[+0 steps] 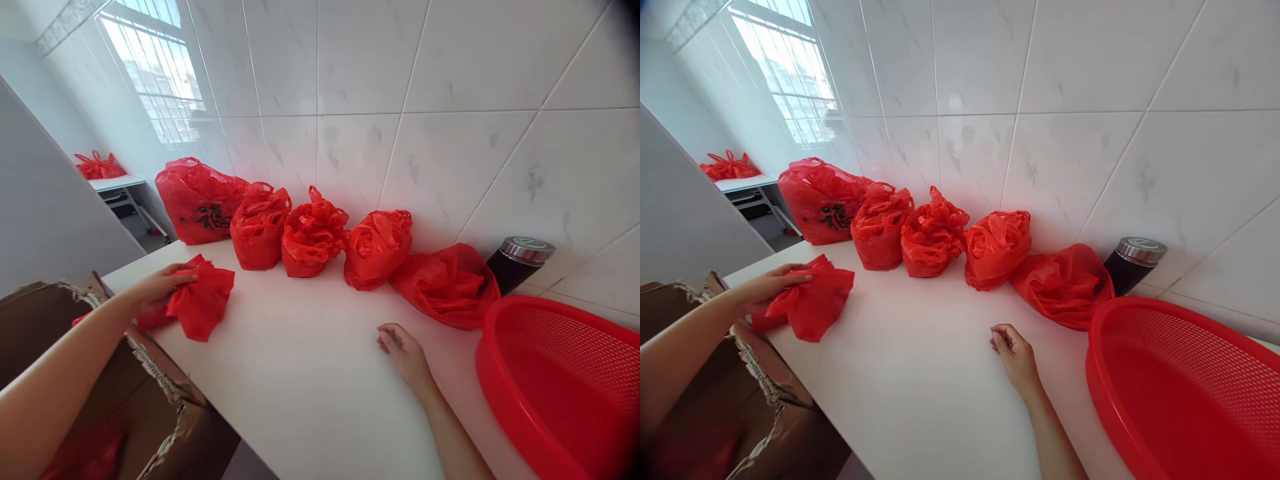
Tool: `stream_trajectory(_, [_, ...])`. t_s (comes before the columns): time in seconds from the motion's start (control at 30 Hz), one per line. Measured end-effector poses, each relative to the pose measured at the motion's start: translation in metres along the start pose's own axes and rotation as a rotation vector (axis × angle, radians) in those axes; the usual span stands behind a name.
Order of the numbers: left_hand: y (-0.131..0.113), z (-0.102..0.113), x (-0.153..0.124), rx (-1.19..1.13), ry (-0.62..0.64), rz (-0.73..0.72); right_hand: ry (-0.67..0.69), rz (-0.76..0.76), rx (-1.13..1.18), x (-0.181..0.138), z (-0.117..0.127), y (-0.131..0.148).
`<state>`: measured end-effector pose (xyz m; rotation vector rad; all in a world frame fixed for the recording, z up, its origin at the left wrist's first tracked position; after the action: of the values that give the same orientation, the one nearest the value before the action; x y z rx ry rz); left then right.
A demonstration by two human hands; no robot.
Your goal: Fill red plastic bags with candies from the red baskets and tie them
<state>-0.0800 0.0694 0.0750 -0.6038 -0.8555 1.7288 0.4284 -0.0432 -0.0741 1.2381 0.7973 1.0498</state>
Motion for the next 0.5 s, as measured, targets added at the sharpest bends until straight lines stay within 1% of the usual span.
stream_trajectory(0.17, [-0.023, 0.008, -0.023, -0.271, 0.209, 0.086, -0.007, 0.006, -0.020, 0.001, 0.000, 0.000])
stream_trajectory(0.2, [-0.025, 0.008, -0.026, -0.225, 0.239, 0.067, -0.012, 0.008, -0.020, 0.001, 0.000, 0.000])
stream_trajectory(0.23, [-0.025, 0.008, -0.027, -0.102, 0.239, 0.026, -0.015, 0.008, -0.018, 0.001, 0.000, 0.000])
stream_trajectory(0.3, [-0.023, 0.008, -0.028, 0.278, 0.153, -0.079, -0.019, 0.006, -0.012, 0.001, 0.001, 0.000])
stream_trajectory(0.37, [-0.022, 0.009, -0.028, 0.602, 0.003, -0.136, -0.014, 0.007, -0.009, 0.001, 0.000, 0.000])
stream_trajectory(0.43, [-0.022, 0.008, -0.032, 0.741, -0.103, -0.145, -0.011, 0.004, -0.008, 0.001, 0.000, 0.000])
stream_trajectory(0.5, [-0.026, 0.005, -0.039, 0.824, -0.170, -0.201, -0.011, -0.004, -0.004, 0.001, 0.000, 0.000])
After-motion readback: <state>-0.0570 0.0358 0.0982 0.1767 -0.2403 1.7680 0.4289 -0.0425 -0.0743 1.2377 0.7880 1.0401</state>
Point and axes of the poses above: each hand's wrist, its own x-axis towards the middle knuckle, its own z-axis out of the back of the hand, y = z × x, the point moved 4 cm from there along x, towards the middle knuckle, and after that the axes turned 10 degrees about -y, right-handed, at the moved point
